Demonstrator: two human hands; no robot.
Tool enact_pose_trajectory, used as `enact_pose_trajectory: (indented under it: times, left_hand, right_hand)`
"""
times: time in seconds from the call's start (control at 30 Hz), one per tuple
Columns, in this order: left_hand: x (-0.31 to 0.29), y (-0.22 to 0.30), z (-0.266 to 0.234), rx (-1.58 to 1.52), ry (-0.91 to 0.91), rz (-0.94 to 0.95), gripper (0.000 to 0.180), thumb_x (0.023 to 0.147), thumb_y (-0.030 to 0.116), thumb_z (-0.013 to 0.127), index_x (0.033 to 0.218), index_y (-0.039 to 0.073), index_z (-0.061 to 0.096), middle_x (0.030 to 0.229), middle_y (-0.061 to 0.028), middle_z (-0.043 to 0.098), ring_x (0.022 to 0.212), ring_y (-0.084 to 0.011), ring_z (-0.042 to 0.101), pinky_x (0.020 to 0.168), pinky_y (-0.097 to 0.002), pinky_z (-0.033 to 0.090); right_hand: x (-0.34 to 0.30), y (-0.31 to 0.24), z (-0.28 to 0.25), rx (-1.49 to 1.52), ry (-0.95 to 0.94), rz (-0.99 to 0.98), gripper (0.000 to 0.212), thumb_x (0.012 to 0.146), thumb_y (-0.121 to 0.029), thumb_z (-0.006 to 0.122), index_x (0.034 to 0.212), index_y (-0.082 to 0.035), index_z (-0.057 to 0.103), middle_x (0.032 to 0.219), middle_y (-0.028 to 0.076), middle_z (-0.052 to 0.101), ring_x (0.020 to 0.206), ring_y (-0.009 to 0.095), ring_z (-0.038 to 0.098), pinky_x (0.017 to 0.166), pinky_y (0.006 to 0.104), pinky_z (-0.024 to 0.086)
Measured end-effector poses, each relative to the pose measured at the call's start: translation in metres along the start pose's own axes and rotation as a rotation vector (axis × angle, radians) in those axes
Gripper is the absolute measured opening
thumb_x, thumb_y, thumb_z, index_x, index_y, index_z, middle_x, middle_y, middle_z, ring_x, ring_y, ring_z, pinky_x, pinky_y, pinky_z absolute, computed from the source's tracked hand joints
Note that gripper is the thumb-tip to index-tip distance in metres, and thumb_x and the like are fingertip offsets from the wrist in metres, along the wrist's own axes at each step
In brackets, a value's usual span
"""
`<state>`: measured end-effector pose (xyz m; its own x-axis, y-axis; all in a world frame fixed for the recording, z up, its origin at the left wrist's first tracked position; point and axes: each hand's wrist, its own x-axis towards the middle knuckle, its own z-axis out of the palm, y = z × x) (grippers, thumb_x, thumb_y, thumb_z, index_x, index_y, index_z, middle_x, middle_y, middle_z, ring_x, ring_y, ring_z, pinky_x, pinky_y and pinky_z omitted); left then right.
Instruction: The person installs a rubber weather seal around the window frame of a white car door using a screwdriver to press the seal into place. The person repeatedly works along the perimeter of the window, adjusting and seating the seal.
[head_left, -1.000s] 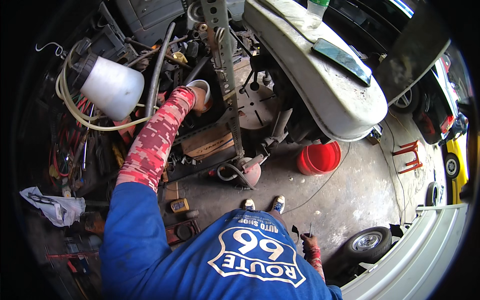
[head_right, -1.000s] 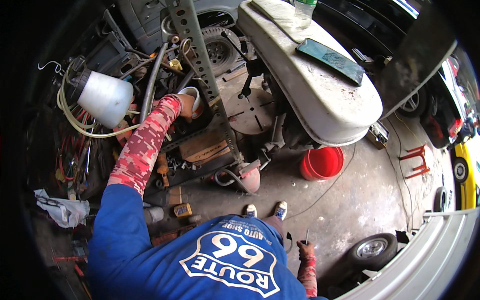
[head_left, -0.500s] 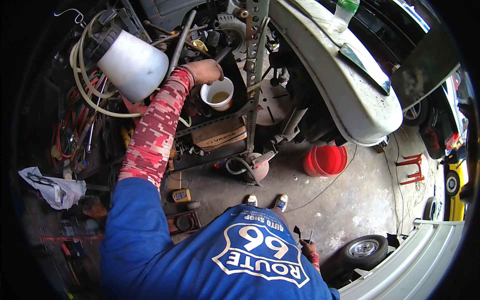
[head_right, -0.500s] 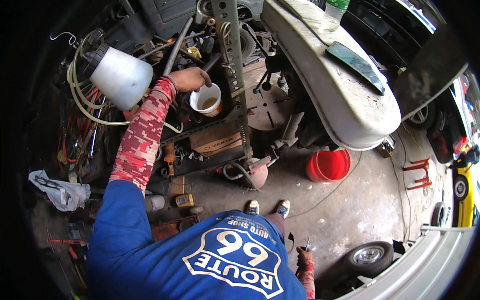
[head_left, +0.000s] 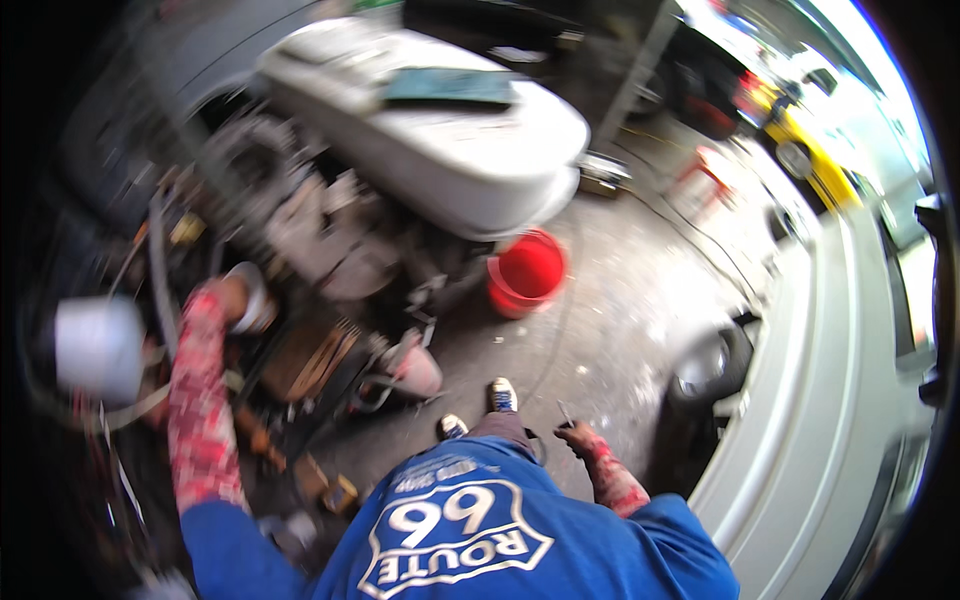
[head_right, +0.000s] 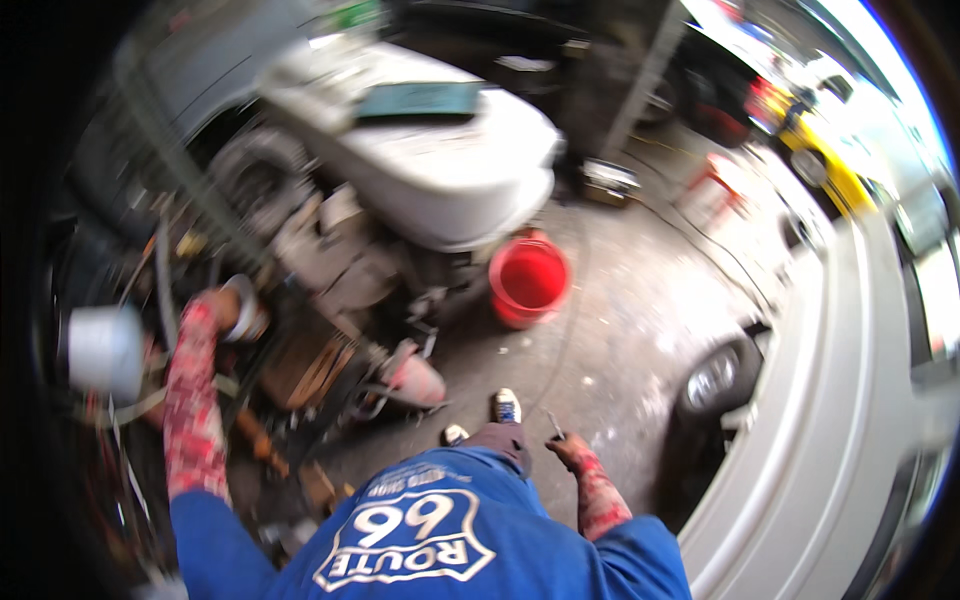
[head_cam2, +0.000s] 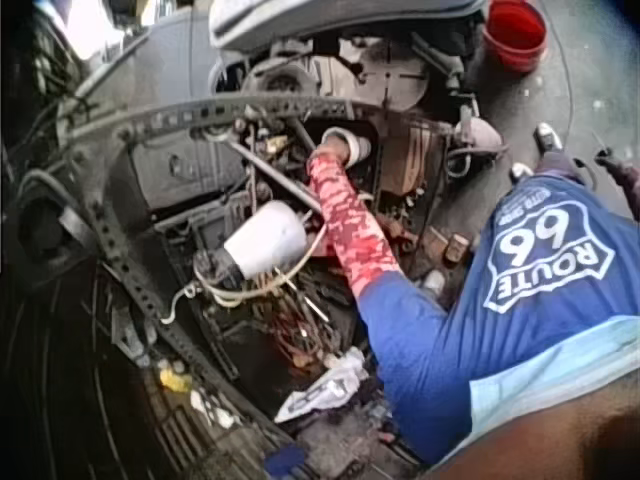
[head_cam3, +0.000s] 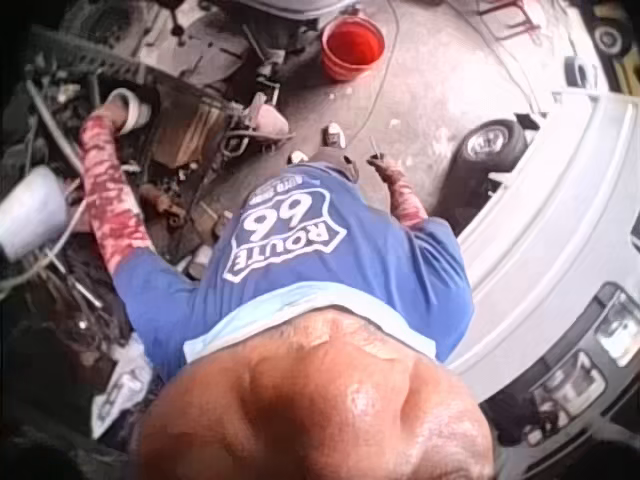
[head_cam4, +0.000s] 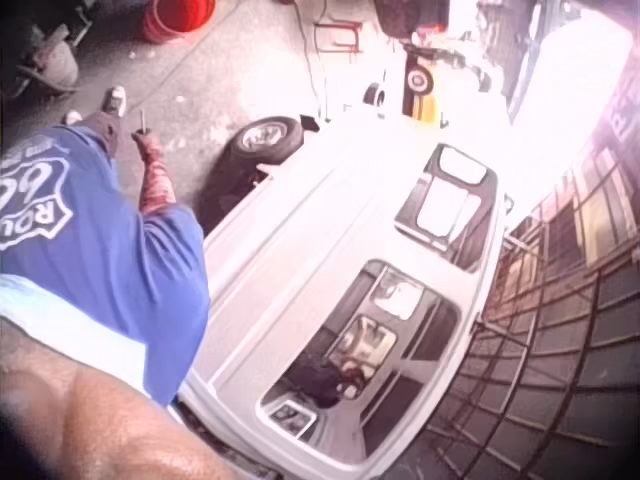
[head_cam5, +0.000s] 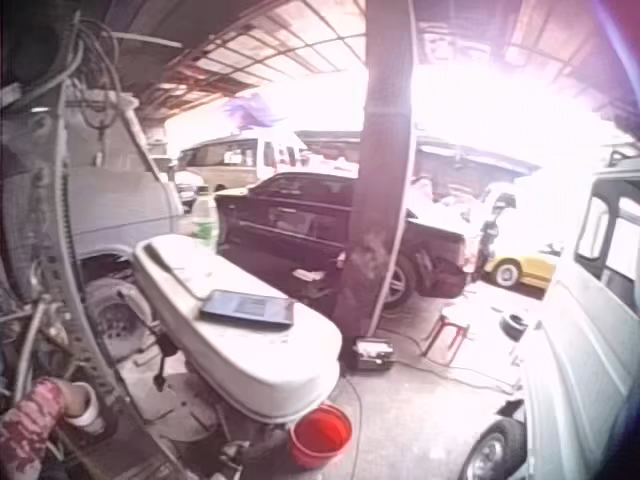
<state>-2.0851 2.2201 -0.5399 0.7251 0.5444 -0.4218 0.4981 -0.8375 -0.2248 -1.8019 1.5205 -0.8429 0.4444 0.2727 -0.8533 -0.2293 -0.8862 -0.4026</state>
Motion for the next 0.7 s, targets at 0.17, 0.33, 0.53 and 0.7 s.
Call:
enact_pose_trajectory:
  times: [0.17,0.33,0.53,0.7]
  left_hand:
    - [0.042,-0.047,0.028,0.049,-0.145,0.117,0.037,0.088,0.028,0.061,0.112,0.002,0.073,0.121,-0.0232,0.069,0.112,-0.0378,0.067,0.094,-0.0439,0.055]
    - [0.034,-0.043,0.03,0.041,-0.068,-0.044,0.05,0.086,0.037,0.065,0.118,-0.001,0.068,0.124,-0.0259,0.068,0.117,-0.0385,0.066,0.097,-0.042,0.054]
    - [0.037,-0.046,0.026,0.076,-0.066,0.132,0.033,0.087,0.017,0.059,0.113,0.002,0.072,0.119,-0.0231,0.07,0.113,-0.0384,0.067,0.097,-0.0396,0.054]
    - [0.035,-0.046,-0.004,-0.043,-0.076,0.0,0.04,0.079,0.014,0.063,0.113,-0.005,0.07,0.112,-0.03,0.07,0.108,-0.044,0.068,0.095,-0.0474,0.055]
  right_hand:
    - [0.003,0.012,0.01,0.0,0.077,-0.006,0.045,0.087,-0.042,0.077,0.118,-0.011,0.072,0.07,0.003,0.058,0.052,0.017,0.054,0.045,0.0364,0.044]
    - [-0.003,0.053,0.026,0.119,0.031,0.177,0.039,0.087,-0.04,0.078,0.109,-0.008,0.07,0.066,0.003,0.054,0.049,0.016,0.047,0.041,0.0346,0.036]
    - [-0.012,0.076,0.025,0.165,-0.015,0.277,0.041,0.086,-0.041,0.078,0.109,-0.008,0.072,0.066,0.002,0.056,0.05,0.017,0.049,0.043,0.0356,0.038]
    - [-0.01,0.019,0.017,0.219,-0.04,0.15,0.043,0.086,-0.044,0.077,0.111,-0.009,0.072,0.067,0.001,0.055,0.05,0.015,0.05,0.043,0.0348,0.038]
